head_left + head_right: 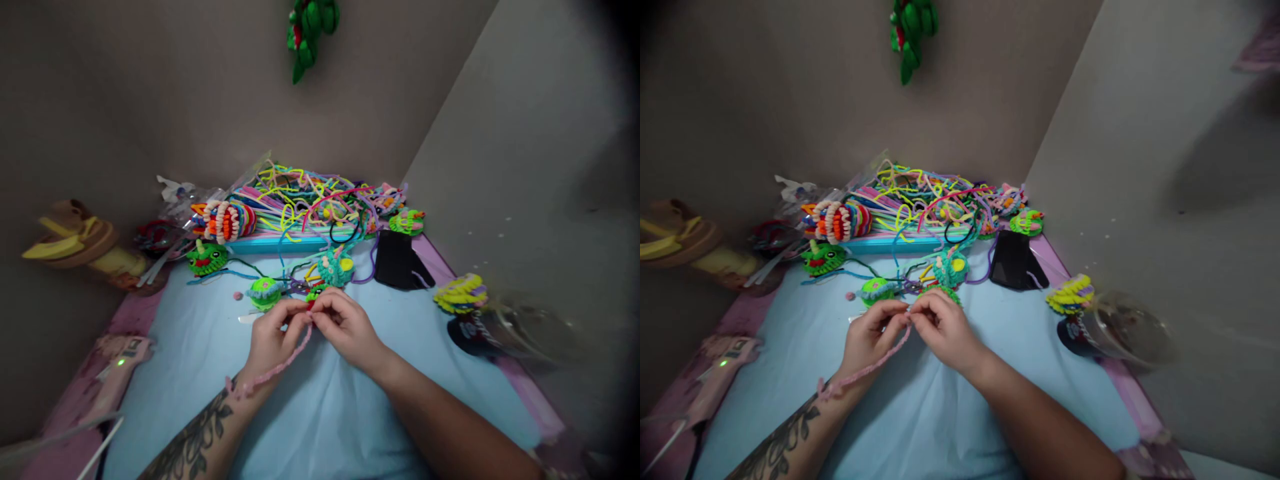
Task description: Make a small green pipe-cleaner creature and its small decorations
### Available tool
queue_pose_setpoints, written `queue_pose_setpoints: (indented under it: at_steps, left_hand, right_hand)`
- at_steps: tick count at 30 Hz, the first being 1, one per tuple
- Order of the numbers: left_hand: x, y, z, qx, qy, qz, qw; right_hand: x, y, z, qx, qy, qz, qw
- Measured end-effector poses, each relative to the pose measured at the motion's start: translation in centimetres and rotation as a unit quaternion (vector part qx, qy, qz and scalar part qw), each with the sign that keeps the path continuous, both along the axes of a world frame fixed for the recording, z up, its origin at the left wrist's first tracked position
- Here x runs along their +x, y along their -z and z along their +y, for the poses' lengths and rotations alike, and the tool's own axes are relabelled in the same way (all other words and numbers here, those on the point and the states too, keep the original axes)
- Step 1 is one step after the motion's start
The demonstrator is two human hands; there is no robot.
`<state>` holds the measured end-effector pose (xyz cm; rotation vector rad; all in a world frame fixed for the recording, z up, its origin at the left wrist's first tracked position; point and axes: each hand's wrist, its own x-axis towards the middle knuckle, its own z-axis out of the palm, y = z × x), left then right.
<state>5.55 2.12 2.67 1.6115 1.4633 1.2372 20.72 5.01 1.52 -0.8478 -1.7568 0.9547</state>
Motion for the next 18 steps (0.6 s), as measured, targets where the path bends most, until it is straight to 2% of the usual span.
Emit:
queue_pose_setpoints:
  at_steps: [5,12,15,18]
  left_hand:
    - [-0.04,0.32,0.28,-0.085,0.049,-0.082,0.992]
    - [0.06,-0.18,0.64,-0.197,0.114,-0.210,0.951]
    - [0.10,-0.52,0.66,-0.226,0.145,-0.235,0.934]
    - [0.14,-0.51,0.60,-0.224,0.157,-0.232,0.934]
  right_hand:
    - [0.10,-0.20,-0.01,0.027,0.004,-0.007,1.000]
    - [0.38,0.01,0.15,0.113,0.020,-0.040,0.993]
    - [0.44,0.01,0.15,0.141,0.025,-0.050,0.988]
    - [0.37,-0.14,0.12,0.140,0.033,-0.047,0.989]
